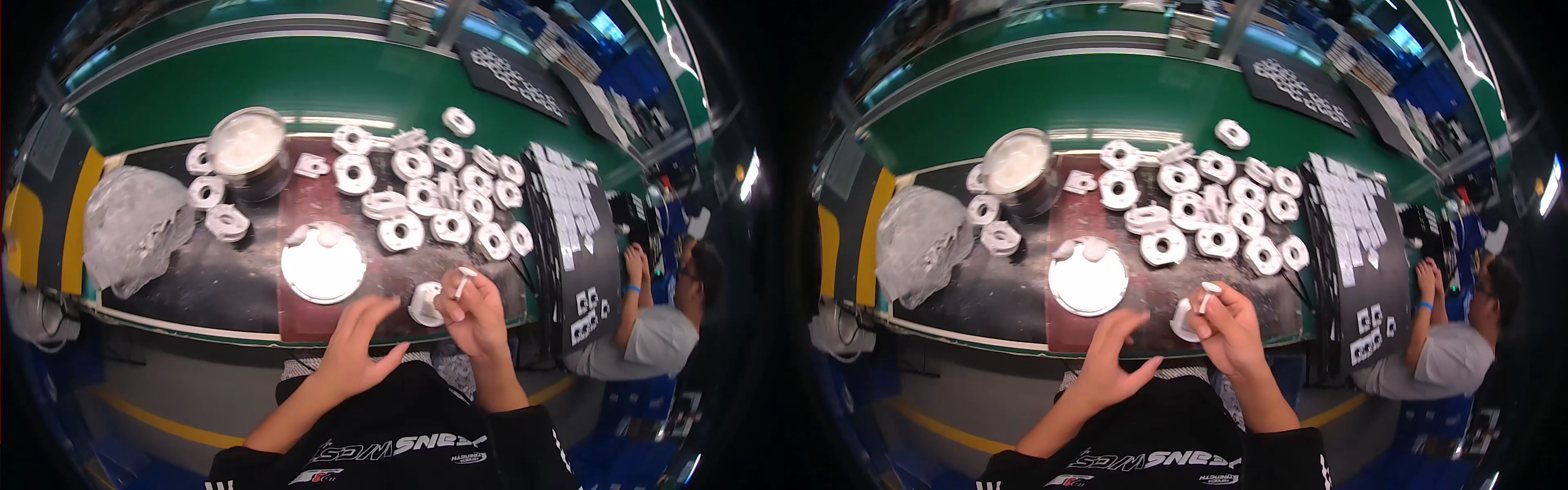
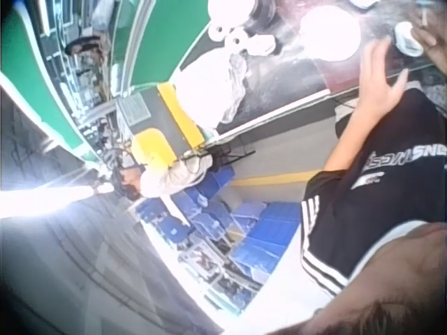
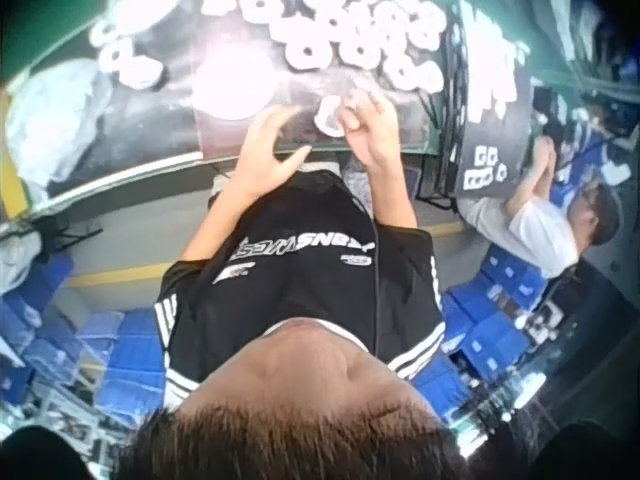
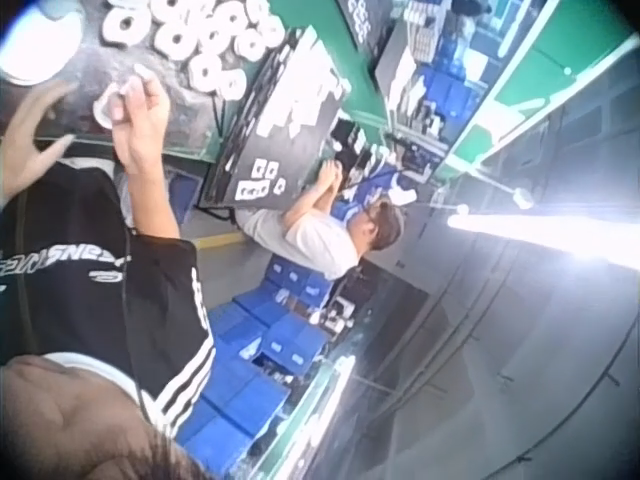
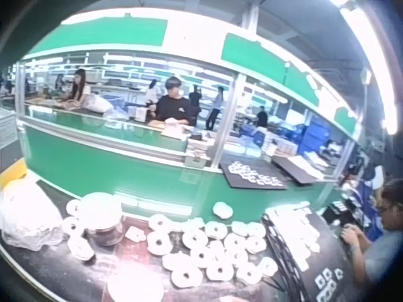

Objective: Applying thermal paste and assembling components for industrial light fixtures at an assembly station.

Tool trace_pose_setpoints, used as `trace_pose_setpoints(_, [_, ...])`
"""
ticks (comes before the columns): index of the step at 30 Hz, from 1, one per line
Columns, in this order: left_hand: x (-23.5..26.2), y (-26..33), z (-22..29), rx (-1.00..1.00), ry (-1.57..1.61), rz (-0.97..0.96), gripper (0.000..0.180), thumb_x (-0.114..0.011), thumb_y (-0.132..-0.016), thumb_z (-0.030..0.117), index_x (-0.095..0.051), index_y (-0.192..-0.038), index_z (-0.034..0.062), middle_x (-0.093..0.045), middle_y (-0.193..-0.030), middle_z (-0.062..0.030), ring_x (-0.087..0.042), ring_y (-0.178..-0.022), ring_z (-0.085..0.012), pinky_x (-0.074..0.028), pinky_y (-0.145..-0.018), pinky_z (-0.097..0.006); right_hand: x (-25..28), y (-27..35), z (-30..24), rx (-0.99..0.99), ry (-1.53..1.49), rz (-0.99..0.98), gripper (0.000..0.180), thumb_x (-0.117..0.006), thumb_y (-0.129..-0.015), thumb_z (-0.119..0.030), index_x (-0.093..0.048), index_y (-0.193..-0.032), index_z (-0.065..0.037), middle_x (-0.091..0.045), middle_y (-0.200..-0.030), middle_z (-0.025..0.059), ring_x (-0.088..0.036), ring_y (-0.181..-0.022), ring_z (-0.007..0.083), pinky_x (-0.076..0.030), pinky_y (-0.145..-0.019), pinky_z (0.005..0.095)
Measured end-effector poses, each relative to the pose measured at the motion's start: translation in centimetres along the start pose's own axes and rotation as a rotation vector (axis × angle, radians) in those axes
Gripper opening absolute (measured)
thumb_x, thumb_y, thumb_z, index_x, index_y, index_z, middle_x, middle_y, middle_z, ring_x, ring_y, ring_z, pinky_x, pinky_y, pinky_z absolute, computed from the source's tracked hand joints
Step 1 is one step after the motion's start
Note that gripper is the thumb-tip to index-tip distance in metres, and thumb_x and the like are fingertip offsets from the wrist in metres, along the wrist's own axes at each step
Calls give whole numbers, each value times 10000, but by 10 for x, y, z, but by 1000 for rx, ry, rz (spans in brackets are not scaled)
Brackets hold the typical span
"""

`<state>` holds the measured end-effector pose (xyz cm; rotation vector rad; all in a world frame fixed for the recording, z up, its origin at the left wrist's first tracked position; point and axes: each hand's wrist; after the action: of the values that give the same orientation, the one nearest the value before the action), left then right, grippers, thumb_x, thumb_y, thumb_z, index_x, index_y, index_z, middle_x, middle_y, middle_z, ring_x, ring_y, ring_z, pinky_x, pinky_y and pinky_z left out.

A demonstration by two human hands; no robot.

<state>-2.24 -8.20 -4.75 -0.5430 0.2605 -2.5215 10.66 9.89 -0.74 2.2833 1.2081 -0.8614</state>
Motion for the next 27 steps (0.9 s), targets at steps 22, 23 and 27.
trace_pose_setpoints(22, [-75, -41, -26, -88, -245, 31, 802, -970, -616, 290, -590, -1278, 45, -620, -1225, -148, -555, -1129, -382, -481, -970, -465, 70, 12, 9, 250, 825, 163, 152, -726, -912, 69, -696, -1058, 39, -638, -1022, 50, -610, -906, 97, -486, -771, 223])
trace_pose_setpoints(23, [-75, -40, -27, -81, -248, 39, 802, -970, -616, 290, -590, -1278, 45, -620, -1225, -148, -555, -1129, -382, -481, -970, -465, 69, 8, 10, 256, 883, 135, 149, -735, -901, 67, -702, -1045, 41, -638, -1015, 50, -599, -889, 95, -472, -763, 218])
trace_pose_setpoints(27, [-76, -38, -28, -41, -296, 49, 791, -969, -607, 291, -597, -1259, 40, -602, -1209, -140, -546, -1125, -382, -473, -977, -464, 66, -3, 12, 256, 946, 107, 148, -754, -879, 61, -713, -1020, 42, -635, -1002, 43, -571, -851, 79, -437, -727, 209])
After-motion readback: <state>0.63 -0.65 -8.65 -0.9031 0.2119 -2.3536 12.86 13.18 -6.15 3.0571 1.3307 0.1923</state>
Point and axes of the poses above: each hand's wrist, its own y-axis away from the middle knuckle, its own x-axis out of the back of the hand, z = x × y
